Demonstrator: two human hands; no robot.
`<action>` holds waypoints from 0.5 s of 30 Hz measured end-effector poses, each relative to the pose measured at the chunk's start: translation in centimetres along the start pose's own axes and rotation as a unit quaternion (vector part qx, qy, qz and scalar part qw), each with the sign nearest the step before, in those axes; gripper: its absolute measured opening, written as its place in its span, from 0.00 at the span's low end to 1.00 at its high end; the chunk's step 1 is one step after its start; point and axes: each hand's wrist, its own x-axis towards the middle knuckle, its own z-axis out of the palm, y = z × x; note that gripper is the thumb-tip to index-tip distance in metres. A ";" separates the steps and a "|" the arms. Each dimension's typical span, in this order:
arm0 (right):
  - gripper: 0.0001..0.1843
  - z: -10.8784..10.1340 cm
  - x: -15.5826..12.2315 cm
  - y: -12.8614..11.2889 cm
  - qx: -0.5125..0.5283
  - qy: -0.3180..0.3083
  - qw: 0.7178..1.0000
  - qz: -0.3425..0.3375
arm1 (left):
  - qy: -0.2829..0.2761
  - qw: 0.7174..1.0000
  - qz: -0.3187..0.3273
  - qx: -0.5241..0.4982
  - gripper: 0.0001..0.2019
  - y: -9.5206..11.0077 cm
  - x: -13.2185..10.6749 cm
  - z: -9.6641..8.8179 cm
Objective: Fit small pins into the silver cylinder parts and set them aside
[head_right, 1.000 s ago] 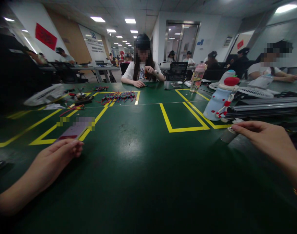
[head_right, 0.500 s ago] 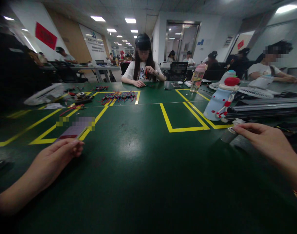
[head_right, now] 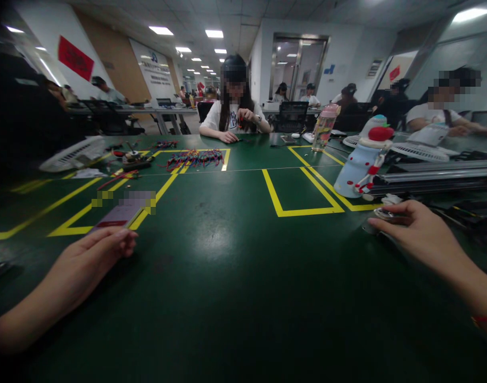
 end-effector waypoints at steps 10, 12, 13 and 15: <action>0.35 0.5 0.3 0.7 -0.005 0.007 1.000 -0.018 | 0.007 1.000 0.000 -0.002 0.12 -0.1 0.1 0.0; 0.35 0.5 0.3 0.6 -0.011 0.007 1.000 -0.027 | 0.005 1.000 -0.002 0.000 0.12 -0.1 0.1 0.0; 0.34 0.5 0.2 0.6 -0.013 0.009 0.999 -0.031 | 0.003 1.000 -0.002 0.002 0.11 -0.1 0.1 -0.1; 0.33 0.5 0.1 0.4 -0.013 0.015 0.999 -0.035 | -0.003 1.000 -0.001 0.005 0.10 -0.2 0.1 -0.1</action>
